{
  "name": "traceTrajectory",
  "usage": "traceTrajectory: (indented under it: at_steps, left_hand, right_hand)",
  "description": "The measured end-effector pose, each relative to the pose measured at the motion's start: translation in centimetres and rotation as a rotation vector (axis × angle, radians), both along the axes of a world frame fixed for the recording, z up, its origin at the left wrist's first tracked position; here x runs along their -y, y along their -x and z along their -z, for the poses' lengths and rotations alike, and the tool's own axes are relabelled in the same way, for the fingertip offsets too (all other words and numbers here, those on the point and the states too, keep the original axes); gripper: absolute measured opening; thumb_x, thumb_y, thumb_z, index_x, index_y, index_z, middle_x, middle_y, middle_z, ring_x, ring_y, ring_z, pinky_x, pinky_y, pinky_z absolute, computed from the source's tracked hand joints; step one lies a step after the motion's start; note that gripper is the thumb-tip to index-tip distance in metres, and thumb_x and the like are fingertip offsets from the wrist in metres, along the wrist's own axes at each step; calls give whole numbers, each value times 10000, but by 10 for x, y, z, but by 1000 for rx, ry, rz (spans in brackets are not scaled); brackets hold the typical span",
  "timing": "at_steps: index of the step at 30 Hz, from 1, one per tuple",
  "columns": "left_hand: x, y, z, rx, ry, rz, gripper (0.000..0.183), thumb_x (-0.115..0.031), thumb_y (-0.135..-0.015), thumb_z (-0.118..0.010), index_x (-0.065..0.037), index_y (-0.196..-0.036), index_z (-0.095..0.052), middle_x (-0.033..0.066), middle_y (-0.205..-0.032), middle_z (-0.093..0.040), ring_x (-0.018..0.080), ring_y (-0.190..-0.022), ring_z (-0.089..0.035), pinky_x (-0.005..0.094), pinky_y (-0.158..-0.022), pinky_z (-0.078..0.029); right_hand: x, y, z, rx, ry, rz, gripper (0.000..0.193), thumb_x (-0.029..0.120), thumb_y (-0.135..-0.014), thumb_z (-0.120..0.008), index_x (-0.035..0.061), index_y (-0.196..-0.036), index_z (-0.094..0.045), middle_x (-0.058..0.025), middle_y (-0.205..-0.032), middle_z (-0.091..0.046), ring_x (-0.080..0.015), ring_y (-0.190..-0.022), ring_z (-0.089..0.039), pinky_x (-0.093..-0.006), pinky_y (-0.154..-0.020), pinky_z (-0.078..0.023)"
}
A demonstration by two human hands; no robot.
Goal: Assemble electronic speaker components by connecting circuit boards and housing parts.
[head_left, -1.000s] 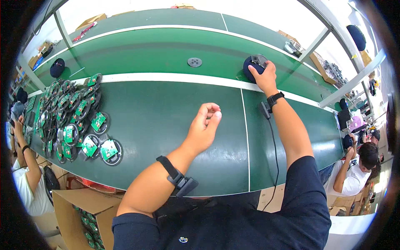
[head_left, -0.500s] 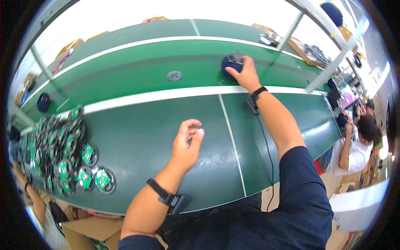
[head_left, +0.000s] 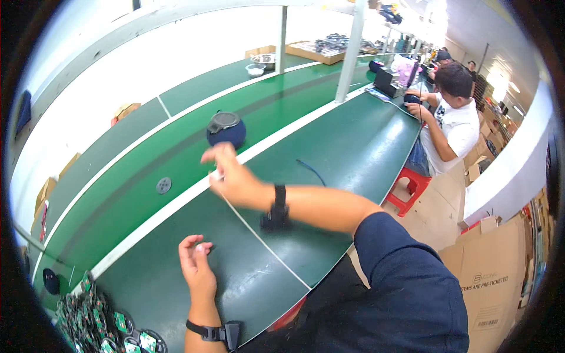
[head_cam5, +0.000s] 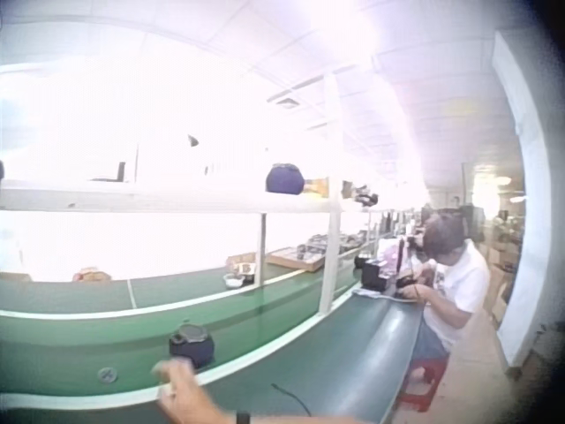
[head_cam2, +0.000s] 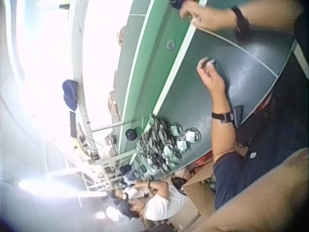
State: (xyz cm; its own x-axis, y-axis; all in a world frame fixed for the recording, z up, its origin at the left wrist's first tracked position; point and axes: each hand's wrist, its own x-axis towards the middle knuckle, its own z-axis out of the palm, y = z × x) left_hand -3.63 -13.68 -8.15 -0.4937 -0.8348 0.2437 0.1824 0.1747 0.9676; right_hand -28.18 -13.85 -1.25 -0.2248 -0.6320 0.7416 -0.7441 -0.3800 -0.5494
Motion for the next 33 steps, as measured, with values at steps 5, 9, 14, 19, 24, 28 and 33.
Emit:
traceTrajectory:
  at_steps: [5,9,14,19,24,28,33]
  left_hand:
    - [1,1,-4,-21,-72,-29,324,-314,-1081,-428,-62,-1271,-500,74,-1192,-576,150,-980,-620,296,-859,-480]
    - [2,-1,-1,-114,-164,38,424,-397,-1085,-395,-50,-1319,-459,112,-1225,-564,187,-1015,-626,325,-903,-467]
    - [-2,-15,1,-54,-120,59,469,-432,-1078,-407,-53,-1348,-458,103,-1238,-564,210,-1030,-633,342,-893,-497]
    - [-5,0,4,-25,-109,116,466,-389,-1079,-431,-30,-1373,-462,132,-1270,-573,255,-1052,-672,376,-910,-538]
    - [-4,3,-3,1,-46,168,442,-365,-1084,-434,-37,-1378,-470,107,-1256,-586,199,-1058,-656,353,-937,-522]
    - [-3,8,-5,-14,-39,199,377,-295,-1069,-496,-51,-1357,-485,69,-1225,-581,158,-1052,-614,322,-920,-504]
    - [-1,-4,5,-26,-2,148,397,-261,-1026,-597,-48,-1343,-490,67,-1246,-566,169,-1143,-568,343,-993,-467]
  right_hand:
    - [-76,-79,30,483,-370,-503,432,-27,-874,-557,80,-1287,-491,-34,-1127,-487,-41,-673,-478,-226,-626,-434]
    - [-78,-86,62,725,-528,-698,476,-42,-878,-535,73,-1334,-458,-19,-1090,-506,-32,-676,-461,-216,-610,-402]
    - [-68,-91,72,752,-464,-878,489,-66,-882,-514,58,-1352,-456,-6,-1103,-544,-16,-726,-468,-205,-634,-405]
    - [-79,-76,69,898,-491,-846,486,-103,-888,-525,43,-1350,-494,-33,-1181,-580,-88,-995,-594,-239,-806,-492]
    - [-77,-65,66,913,-624,-787,417,-41,-928,-522,98,-1320,-556,28,-991,-594,-31,-732,-477,-200,-636,-399]
    - [-76,-61,65,1016,-569,-831,360,14,-946,-516,103,-1290,-570,12,-1041,-594,-58,-747,-447,-217,-663,-369]
    - [-75,-75,51,1185,-618,-831,383,14,-952,-477,75,-1326,-533,-29,-1181,-578,-104,-940,-573,-255,-790,-450]
